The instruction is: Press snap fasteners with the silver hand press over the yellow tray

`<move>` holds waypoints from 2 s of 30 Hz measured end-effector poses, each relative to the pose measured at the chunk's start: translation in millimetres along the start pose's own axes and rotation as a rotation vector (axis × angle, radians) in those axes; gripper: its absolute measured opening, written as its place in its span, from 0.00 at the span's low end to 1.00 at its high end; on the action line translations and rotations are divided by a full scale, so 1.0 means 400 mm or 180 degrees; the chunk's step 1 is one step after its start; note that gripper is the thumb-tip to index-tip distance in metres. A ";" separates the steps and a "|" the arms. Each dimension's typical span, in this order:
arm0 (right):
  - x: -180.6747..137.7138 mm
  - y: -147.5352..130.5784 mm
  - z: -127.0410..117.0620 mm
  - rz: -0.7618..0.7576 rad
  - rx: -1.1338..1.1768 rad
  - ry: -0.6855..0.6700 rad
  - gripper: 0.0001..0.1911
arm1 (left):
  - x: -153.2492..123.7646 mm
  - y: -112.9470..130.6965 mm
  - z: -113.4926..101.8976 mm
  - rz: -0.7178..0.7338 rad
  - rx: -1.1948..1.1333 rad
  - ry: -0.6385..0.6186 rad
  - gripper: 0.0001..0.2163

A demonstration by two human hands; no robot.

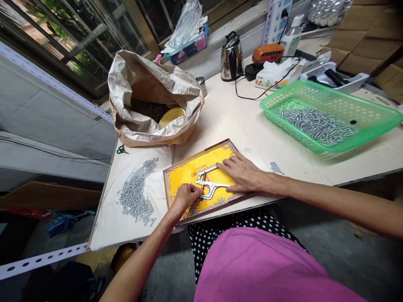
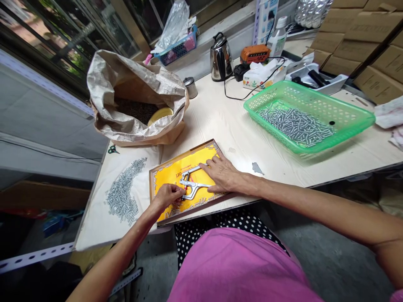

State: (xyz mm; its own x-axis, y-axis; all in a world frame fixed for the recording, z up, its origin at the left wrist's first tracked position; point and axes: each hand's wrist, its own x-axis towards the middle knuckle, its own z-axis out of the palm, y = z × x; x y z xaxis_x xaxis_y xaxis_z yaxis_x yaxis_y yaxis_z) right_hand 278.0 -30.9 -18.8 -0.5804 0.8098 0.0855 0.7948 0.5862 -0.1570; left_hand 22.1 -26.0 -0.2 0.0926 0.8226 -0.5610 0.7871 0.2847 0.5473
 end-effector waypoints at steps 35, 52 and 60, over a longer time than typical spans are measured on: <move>0.100 -0.013 -0.002 0.0033 0.0090 -0.0096 0.23 | 0.065 0.077 0.037 0.2129 0.1967 0.0992 0.12; 0.151 0.044 -0.014 0.0135 -0.0217 0.0395 0.12 | -0.019 0.024 0.073 0.2123 0.1371 0.1774 0.08; 0.092 -0.095 -0.009 0.0257 0.0573 -0.0810 0.18 | 0.020 0.022 -0.060 -0.0046 0.1567 0.0969 0.13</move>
State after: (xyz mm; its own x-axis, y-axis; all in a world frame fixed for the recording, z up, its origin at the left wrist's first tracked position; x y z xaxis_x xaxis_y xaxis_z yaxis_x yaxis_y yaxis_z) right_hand 227.0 -23.6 -6.3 -0.5605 0.8085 -0.1796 0.8091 0.4883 -0.3268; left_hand 15.2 -4.9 15.1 -0.0425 0.9456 -0.3225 0.9847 0.0942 0.1465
